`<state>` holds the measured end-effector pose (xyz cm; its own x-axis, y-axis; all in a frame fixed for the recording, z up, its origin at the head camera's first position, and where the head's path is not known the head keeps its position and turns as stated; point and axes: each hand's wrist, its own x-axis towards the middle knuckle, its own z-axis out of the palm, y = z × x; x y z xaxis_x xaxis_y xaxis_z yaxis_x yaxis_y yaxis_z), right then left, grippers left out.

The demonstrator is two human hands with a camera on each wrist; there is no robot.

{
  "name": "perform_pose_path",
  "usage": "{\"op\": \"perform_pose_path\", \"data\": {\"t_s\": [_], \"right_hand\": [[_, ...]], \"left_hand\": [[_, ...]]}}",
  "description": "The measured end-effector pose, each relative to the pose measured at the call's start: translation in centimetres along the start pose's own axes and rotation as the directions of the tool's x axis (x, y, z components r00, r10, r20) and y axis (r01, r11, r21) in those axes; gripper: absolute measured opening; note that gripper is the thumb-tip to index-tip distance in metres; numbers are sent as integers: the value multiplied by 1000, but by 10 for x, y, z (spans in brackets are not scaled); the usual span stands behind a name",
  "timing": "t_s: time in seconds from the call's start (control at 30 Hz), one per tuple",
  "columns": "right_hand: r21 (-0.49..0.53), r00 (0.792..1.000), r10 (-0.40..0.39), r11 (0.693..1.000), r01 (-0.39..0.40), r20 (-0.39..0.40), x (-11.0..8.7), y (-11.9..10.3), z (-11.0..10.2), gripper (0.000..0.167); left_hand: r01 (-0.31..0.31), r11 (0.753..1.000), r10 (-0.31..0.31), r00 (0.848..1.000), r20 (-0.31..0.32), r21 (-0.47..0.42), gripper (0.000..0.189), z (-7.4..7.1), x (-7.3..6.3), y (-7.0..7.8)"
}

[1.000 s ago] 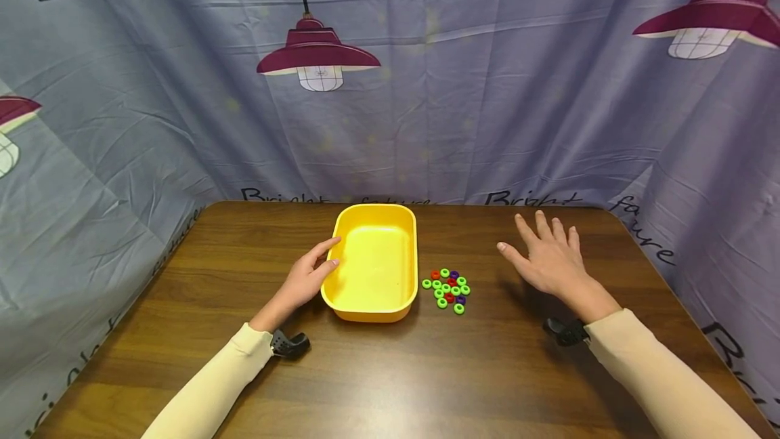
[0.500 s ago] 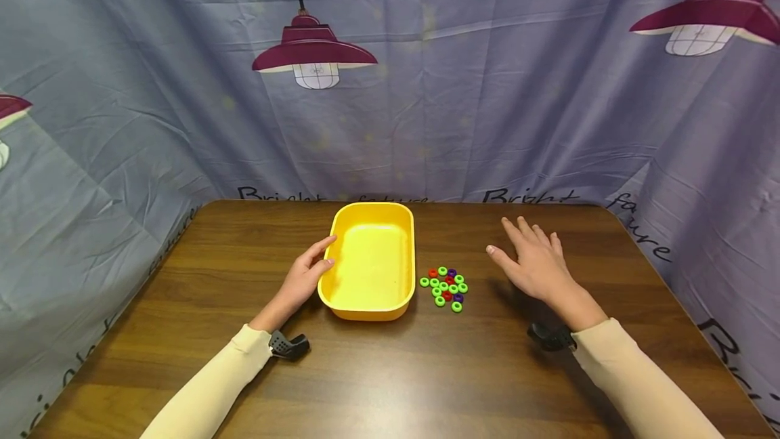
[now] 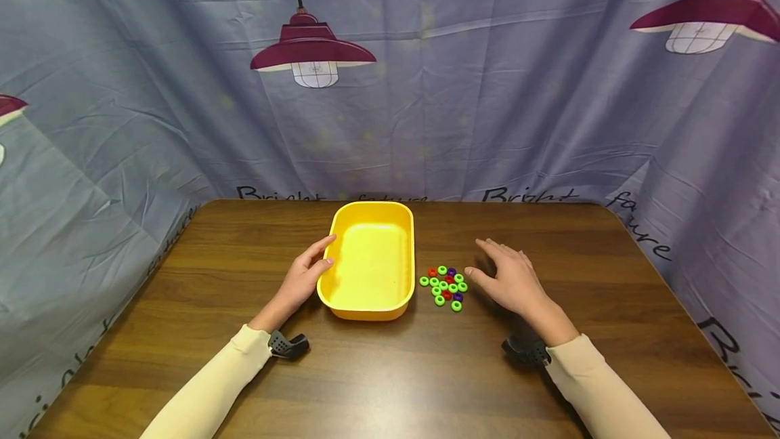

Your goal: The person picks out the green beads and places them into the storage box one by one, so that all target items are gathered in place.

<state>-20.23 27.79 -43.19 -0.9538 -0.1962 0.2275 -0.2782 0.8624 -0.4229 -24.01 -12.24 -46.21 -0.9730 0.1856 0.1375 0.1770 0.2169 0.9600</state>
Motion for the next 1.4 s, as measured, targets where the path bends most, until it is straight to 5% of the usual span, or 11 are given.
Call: {"op": "perform_pose_path", "data": {"t_s": [0.53,1.07,1.4], "right_hand": [[53,999,-50,997,50,-10,-7,-1,23,33],[33,985,-142,989,146,-94,-11,3,36,18],[44,989,-125,991,129,-81,-9,1,37,18]], "left_hand": [[-3,1000,3,1000,4,12,50,0,2,-2],[-3,1000,3,1000,12,6,50,0,0,-3],[7,1000,-7,1000,5,-14,50,-1,0,-2]]}}
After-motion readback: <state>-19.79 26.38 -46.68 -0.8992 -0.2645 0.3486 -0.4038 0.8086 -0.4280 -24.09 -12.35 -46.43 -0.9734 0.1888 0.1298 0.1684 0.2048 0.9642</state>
